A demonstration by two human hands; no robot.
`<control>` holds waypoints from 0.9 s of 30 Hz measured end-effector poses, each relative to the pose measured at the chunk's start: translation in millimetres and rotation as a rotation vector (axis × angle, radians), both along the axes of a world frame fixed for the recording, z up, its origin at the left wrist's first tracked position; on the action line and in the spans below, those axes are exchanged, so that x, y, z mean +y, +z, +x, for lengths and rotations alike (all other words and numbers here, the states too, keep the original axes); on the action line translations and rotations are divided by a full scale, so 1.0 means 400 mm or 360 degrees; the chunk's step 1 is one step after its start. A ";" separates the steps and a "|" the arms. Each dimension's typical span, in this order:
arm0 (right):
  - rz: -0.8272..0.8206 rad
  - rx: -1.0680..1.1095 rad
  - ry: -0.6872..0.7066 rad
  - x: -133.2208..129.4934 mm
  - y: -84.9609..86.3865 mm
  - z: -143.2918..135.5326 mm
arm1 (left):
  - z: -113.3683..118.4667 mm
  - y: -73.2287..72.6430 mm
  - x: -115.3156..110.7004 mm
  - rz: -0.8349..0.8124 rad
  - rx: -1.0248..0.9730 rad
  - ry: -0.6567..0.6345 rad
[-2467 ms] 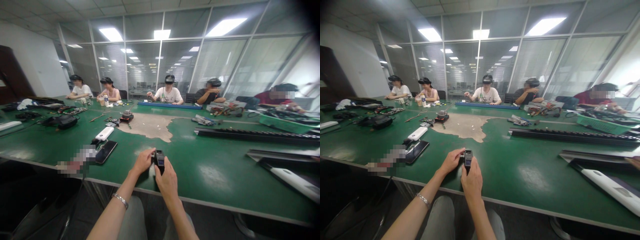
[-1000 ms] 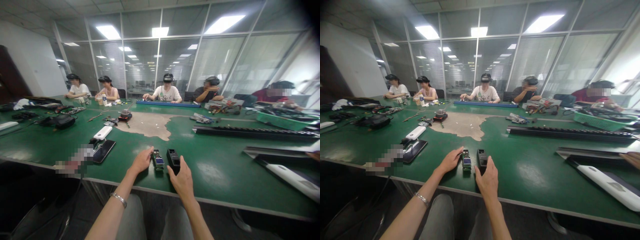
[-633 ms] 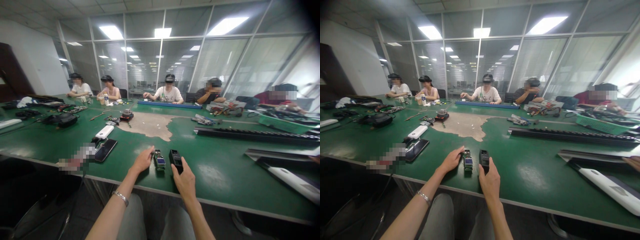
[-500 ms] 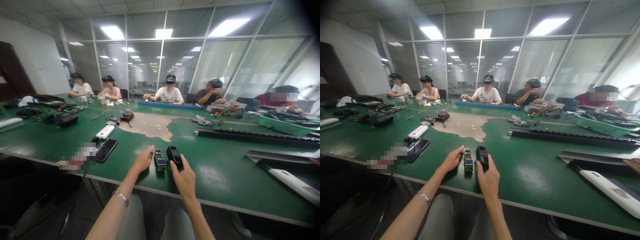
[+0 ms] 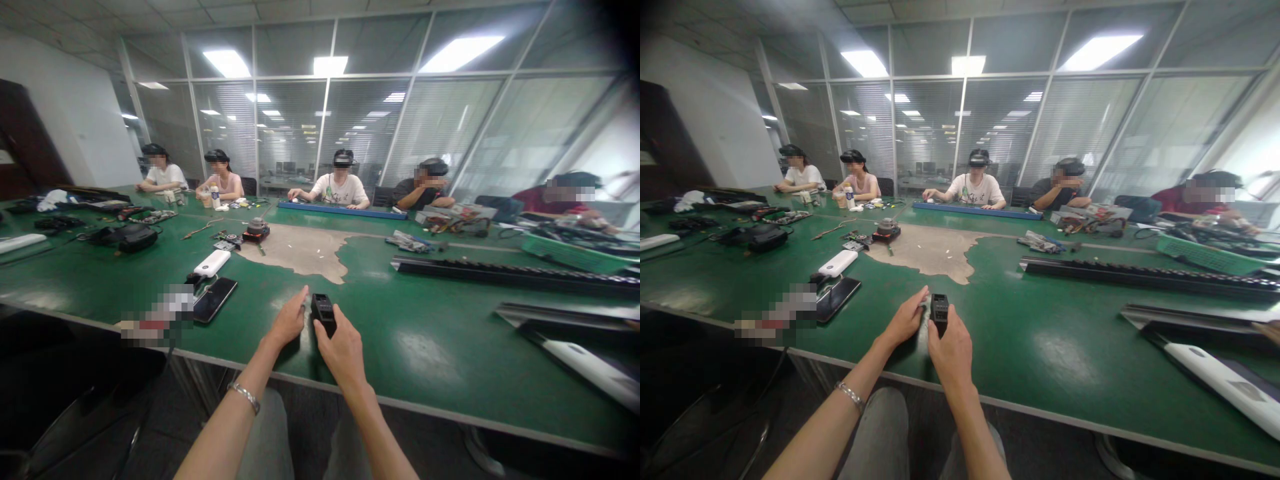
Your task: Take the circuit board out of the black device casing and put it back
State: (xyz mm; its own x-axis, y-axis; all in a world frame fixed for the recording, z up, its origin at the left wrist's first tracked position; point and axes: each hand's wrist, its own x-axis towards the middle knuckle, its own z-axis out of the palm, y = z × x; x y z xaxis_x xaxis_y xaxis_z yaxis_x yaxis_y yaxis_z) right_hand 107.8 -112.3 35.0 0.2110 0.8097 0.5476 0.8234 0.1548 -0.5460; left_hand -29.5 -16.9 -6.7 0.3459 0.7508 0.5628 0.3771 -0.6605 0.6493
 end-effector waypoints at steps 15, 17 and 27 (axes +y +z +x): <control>0.0071 0.0022 -0.0032 -0.044 -0.079 -0.017 | -0.002 0.020 -0.009 0.0011 0.0243 -0.0116; 0.0081 0.0032 -0.0023 -0.050 -0.078 -0.017 | -0.002 0.021 -0.010 0.0007 0.0252 -0.0126; 0.0080 0.0135 -0.0042 -0.051 -0.082 -0.010 | 0.001 0.016 -0.005 -0.0050 0.0231 -0.0087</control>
